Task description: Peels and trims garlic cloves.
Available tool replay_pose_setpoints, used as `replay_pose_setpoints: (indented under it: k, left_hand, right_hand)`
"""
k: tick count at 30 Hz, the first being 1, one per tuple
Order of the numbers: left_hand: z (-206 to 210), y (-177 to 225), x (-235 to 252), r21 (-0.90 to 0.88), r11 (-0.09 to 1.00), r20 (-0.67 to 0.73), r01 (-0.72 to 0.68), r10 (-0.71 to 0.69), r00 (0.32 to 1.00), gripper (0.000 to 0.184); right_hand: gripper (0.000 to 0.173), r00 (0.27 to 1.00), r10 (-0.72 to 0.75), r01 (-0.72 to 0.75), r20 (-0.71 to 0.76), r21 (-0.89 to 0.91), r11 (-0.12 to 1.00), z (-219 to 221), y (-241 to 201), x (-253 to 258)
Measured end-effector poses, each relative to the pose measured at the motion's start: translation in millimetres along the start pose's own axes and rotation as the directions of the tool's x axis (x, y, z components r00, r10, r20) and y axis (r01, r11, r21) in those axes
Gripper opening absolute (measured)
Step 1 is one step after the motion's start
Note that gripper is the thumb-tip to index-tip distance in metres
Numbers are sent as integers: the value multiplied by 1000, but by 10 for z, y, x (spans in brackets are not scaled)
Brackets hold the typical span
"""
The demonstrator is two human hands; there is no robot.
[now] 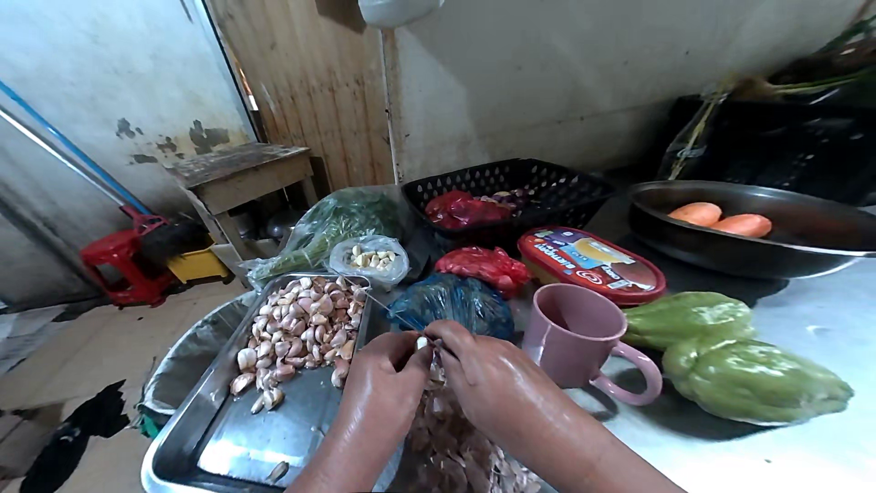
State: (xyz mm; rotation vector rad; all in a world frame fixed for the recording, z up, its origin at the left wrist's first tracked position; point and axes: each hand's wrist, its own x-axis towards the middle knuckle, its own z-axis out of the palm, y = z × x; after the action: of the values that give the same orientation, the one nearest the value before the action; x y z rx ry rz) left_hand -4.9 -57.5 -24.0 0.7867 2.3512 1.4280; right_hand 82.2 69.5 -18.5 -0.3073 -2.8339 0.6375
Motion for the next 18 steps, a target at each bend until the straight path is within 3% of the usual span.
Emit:
replay_pose_setpoints:
  k: [8, 14, 16, 18]
  left_hand:
    - [-32, -100, 23, 106, 986, 6, -126, 126, 992, 24]
    - [6, -256, 48, 287, 848, -7, -446, 467, 884, 29]
    - [-30, -224, 46, 257, 883, 32, -392, 398, 917, 30]
    - [-104, -121, 43, 152, 968, 120, -200, 183, 976, 30]
  right_hand:
    - [32, 997, 60, -61, 47, 7, 998, -72, -8, 13]
    - [33, 993, 72, -71, 88, -19, 997, -73, -8, 18]
    - [32, 994, 79, -78, 74, -12, 997, -69, 13, 17]
    - [32, 993, 97, -98, 73, 10, 995, -93, 13, 20]
